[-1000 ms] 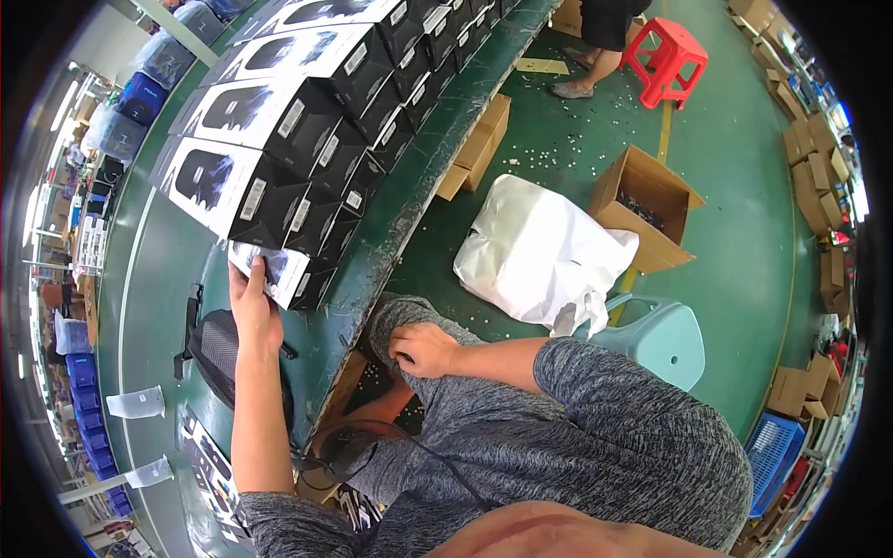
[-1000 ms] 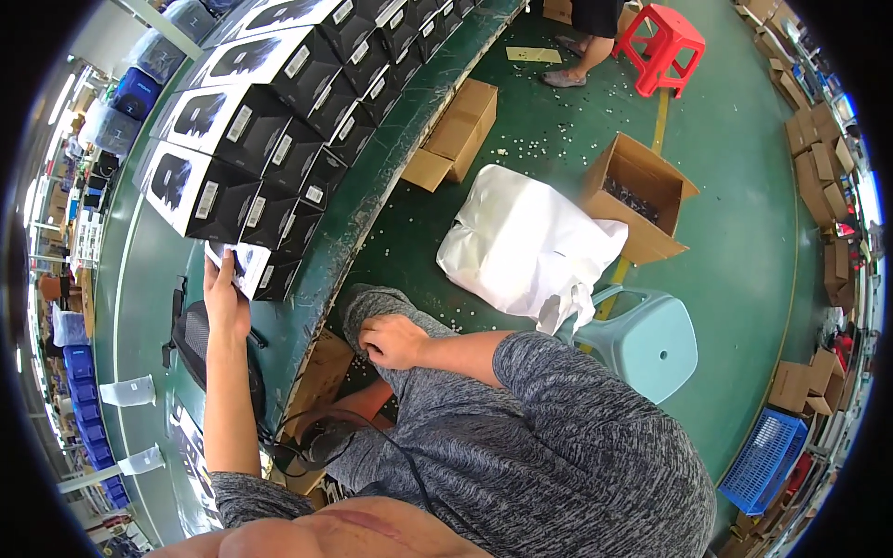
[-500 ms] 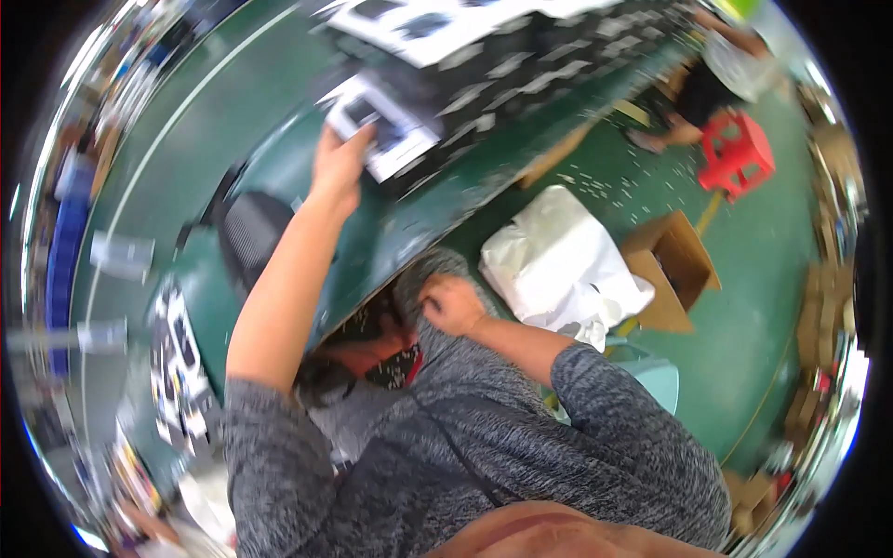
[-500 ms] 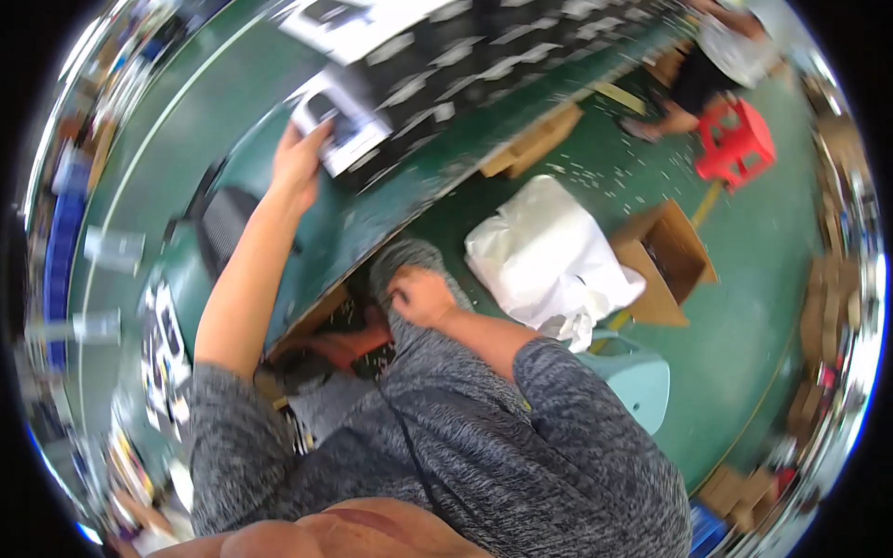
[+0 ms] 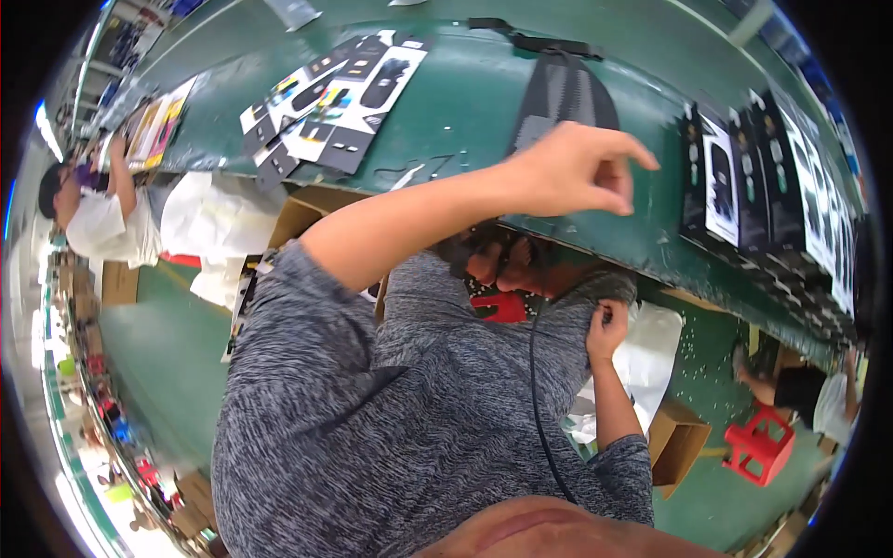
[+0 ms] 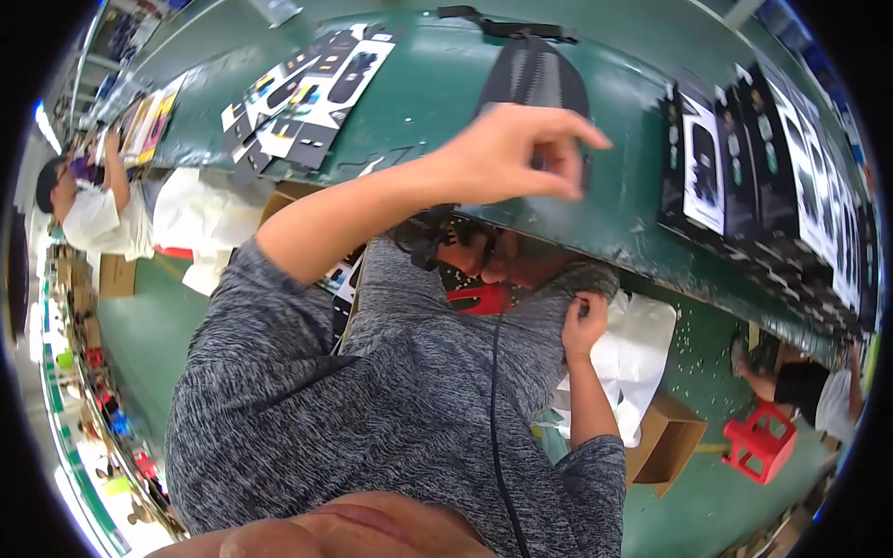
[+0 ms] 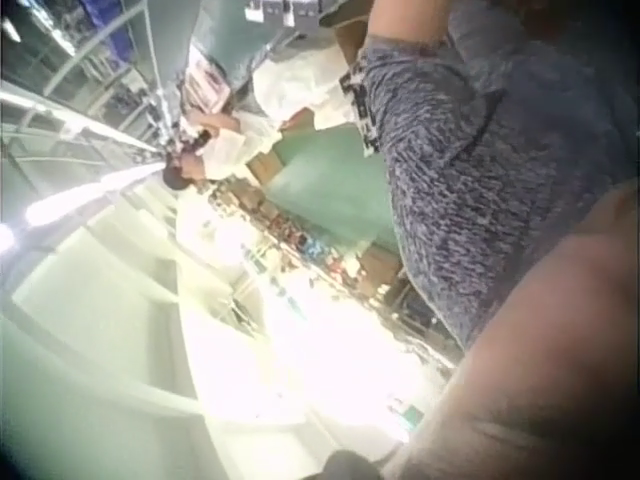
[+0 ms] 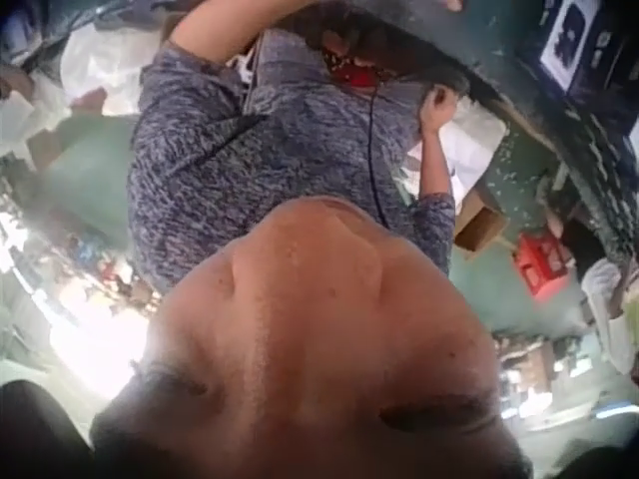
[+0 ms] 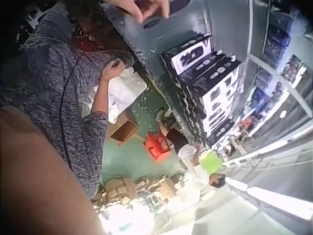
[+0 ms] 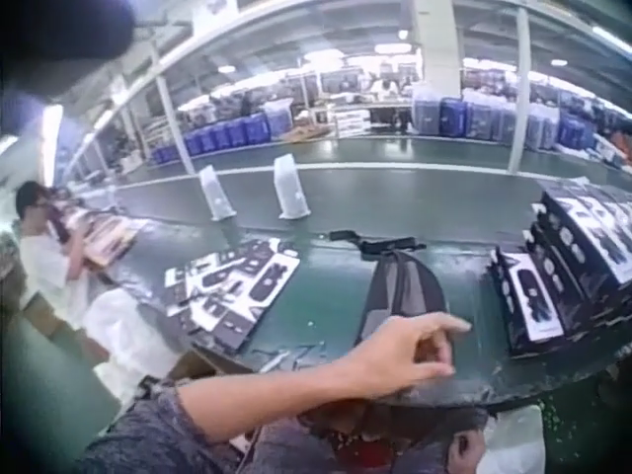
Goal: The person takes flat cardboard packaging sheets from the assembly line, folds them into boxes by hand, and stacks the assembled boxes on the table.
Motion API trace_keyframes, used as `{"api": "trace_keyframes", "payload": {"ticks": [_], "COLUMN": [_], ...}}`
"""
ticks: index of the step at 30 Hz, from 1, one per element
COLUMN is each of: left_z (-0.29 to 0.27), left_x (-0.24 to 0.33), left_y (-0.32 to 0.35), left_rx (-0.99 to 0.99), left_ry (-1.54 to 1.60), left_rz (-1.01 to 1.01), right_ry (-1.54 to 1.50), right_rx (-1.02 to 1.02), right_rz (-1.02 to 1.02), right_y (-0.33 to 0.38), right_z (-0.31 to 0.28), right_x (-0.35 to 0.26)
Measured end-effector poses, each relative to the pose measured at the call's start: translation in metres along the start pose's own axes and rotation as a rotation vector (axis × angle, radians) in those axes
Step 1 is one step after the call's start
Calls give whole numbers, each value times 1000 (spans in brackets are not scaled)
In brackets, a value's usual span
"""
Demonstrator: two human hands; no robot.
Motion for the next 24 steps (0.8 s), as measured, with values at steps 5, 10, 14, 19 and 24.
{"api": "trace_keyframes", "payload": {"ticks": [5, 10, 14, 19, 24], "left_z": [-158, -243, -255, -289, -244], "left_x": [-45, -138, -135, -67, 42], "left_y": [120, 176, 155, 172, 231], "left_rx": [531, 569, 387, 622, 958], "left_ry": [-961, -1438, -1265, -1404, -580], "left_rz": [-228, -848, -910, -758, -248], "right_ry": [87, 143, 155, 127, -496], "right_rx": [-52, -72, -89, -47, 403], "right_rz": [-45, -131, -88, -135, 305], "right_y": [-4, -23, -25, -18, 10], "right_z": [3, 19, 27, 26, -22], "right_x": [4, -8, -12, -13, 1]}}
Point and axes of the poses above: each hand's wrist, its own y-axis away from the middle knuckle, its own z-axis out of the palm, x = y × z, the point moved 7 cm from there along -y, towards the middle knuckle, and after that the axes turned 12 degrees about -z, right-handed, at the moved point
